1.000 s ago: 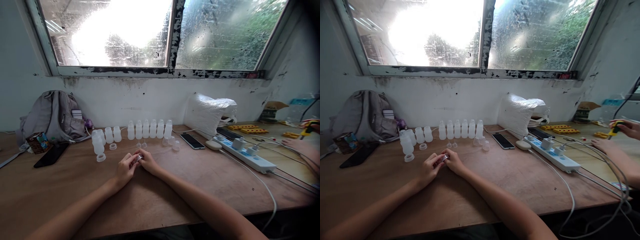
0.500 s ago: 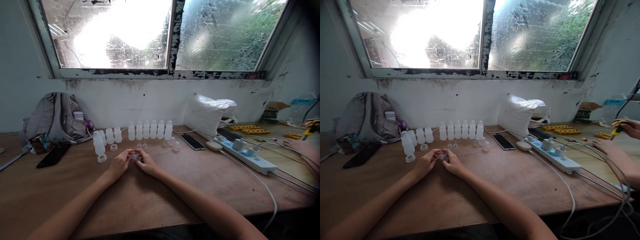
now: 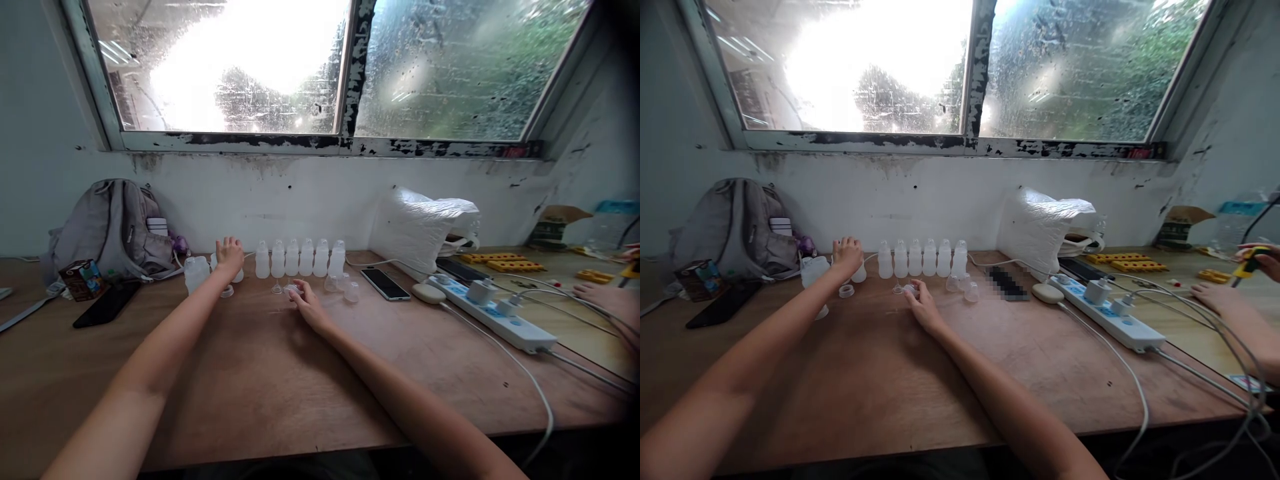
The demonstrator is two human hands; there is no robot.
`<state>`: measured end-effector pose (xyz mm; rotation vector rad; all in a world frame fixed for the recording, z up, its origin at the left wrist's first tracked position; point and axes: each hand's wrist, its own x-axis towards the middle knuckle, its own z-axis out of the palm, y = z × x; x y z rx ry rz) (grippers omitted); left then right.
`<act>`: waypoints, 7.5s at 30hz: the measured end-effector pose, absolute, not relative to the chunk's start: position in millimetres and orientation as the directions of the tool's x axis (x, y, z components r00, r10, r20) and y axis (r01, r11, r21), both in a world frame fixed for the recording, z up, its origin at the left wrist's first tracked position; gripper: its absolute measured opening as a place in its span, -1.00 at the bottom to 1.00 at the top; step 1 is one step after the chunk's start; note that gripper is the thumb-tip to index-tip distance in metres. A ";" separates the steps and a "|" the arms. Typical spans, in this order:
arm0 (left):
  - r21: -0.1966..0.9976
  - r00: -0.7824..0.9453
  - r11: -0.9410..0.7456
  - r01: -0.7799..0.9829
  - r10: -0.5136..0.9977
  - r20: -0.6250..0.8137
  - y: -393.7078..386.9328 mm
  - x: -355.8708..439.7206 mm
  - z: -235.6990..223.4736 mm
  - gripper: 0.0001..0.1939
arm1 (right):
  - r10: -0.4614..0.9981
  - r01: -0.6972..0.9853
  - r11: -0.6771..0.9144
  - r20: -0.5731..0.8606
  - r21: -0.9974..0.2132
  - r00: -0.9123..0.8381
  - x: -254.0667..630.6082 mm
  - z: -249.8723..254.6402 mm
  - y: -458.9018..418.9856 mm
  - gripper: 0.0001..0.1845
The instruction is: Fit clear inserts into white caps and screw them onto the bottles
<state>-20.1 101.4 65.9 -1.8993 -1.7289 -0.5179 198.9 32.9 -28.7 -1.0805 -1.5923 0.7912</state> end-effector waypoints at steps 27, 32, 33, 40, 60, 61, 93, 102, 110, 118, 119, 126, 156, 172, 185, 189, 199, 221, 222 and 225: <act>0.760 0.271 -0.510 0.402 0.860 0.433 -10.7 48.8 -13.1 -0.38 | 0.938 -0.294 0.213 0.279 -0.932 -0.206 209.1 26.5 11.4 -0.63; 0.768 0.396 -0.505 0.393 0.847 0.355 -21.1 48.2 -5.7 -0.54 | 0.824 -0.084 0.419 0.418 -0.904 -0.382 200.9 46.2 -11.8 -0.63; 0.770 0.379 -0.509 0.384 0.847 0.372 -23.4 47.3 -3.6 -0.56 | 0.808 -0.079 0.436 0.429 -0.896 -0.405 200.6 48.5 -14.2 -0.63; 0.829 0.378 -0.492 0.264 0.844 0.381 -30.5 43.4 -0.2 -0.65 | 0.818 -0.215 0.349 0.409 -0.912 -0.404 207.5 47.2 -8.7 -0.70; 0.994 0.524 -0.075 -0.074 0.846 0.103 -28.5 40.5 0.6 -0.64 | 0.797 -0.241 0.240 0.332 -0.941 -0.504 217.5 51.1 -3.1 -0.59; 0.994 0.528 -0.078 -0.075 0.843 0.106 -28.8 40.5 0.7 -0.64 | 0.805 -0.227 0.245 0.328 -0.943 -0.493 217.5 50.6 -2.9 -0.56; 0.998 0.558 -0.042 -0.050 0.827 0.063 -26.0 38.3 -3.8 -0.62 | 0.800 -0.270 0.030 0.185 -0.962 -0.571 225.4 46.1 6.8 -0.66; 0.999 0.570 -0.042 -0.028 0.820 0.050 -26.8 37.4 -2.6 -0.64 | 0.866 -0.222 0.059 0.160 -0.973 -0.474 226.0 40.4 10.8 -0.69; 1.000 0.564 -0.022 -0.006 0.825 0.021 -25.3 37.0 -4.5 -0.62 | 0.868 -0.255 0.033 0.154 -0.966 -0.471 227.3 40.7 13.0 -0.72; 1.000 0.569 0.009 -0.022 0.822 0.005 -25.9 38.6 -3.5 -0.60 | 0.863 -0.255 0.047 0.168 -0.966 -0.476 227.7 40.9 12.9 -0.76; 1.000 0.570 0.011 -0.022 0.822 0.003 -26.1 38.7 -3.3 -0.60 | 0.864 -0.254 0.049 0.169 -0.966 -0.475 227.6 41.1 12.7 -0.75; 1.000 0.578 -0.029 -0.003 0.816 0.026 -27.3 37.3 -1.2 -0.62 | 0.865 -0.207 0.103 0.190 -0.973 -0.464 228.1 39.4 13.2 -0.75; 0.999 0.599 -0.028 0.038 0.801 -0.001 -29.0 38.0 2.4 -0.62 | 0.905 -0.064 0.208 0.217 -0.976 -0.366 220.2 36.0 11.9 -0.68; 0.982 0.503 -0.168 0.082 0.858 0.105 -33.9 42.8 3.5 -0.60 | 0.839 -0.194 0.084 0.174 -0.977 -0.515 209.9 39.3 -3.5 -0.72; 0.869 0.405 -0.357 0.343 0.891 0.206 -37.0 47.6 10.7 -0.57 | 0.872 -0.268 0.128 0.237 -0.955 -0.427 203.8 30.5 -2.0 -0.67; 0.693 0.312 -0.396 0.603 0.916 0.252 -40.2 46.3 13.1 -0.50 | 0.893 -0.199 0.240 0.297 -0.950 -0.339 201.2 25.4 -0.5 -0.64; 0.145 0.208 -0.321 0.936 0.835 0.510 -17.2 20.6 2.5 -0.57 | 0.767 0.713 0.527 0.621 -0.463 -0.163 236.0 11.9 36.1 -0.59; 0.024 0.323 -0.421 0.907 0.732 0.600 -6.6 5.6 -3.2 -0.53 | 0.885 0.935 0.147 0.464 -0.324 0.022 279.1 2.1 61.9 -0.70; 0.020 0.323 -0.415 0.910 0.737 0.594 -6.3 5.4 -3.6 -0.54 | 0.871 0.910 0.170 0.490 -0.379 0.041 278.4 4.3 61.5 -0.71; 0.005 0.336 -0.420 0.908 0.734 0.590 -5.8 5.0 -4.3 -0.55 | 0.842 0.728 0.285 0.526 -0.624 0.122 273.9 12.4 60.2 -0.71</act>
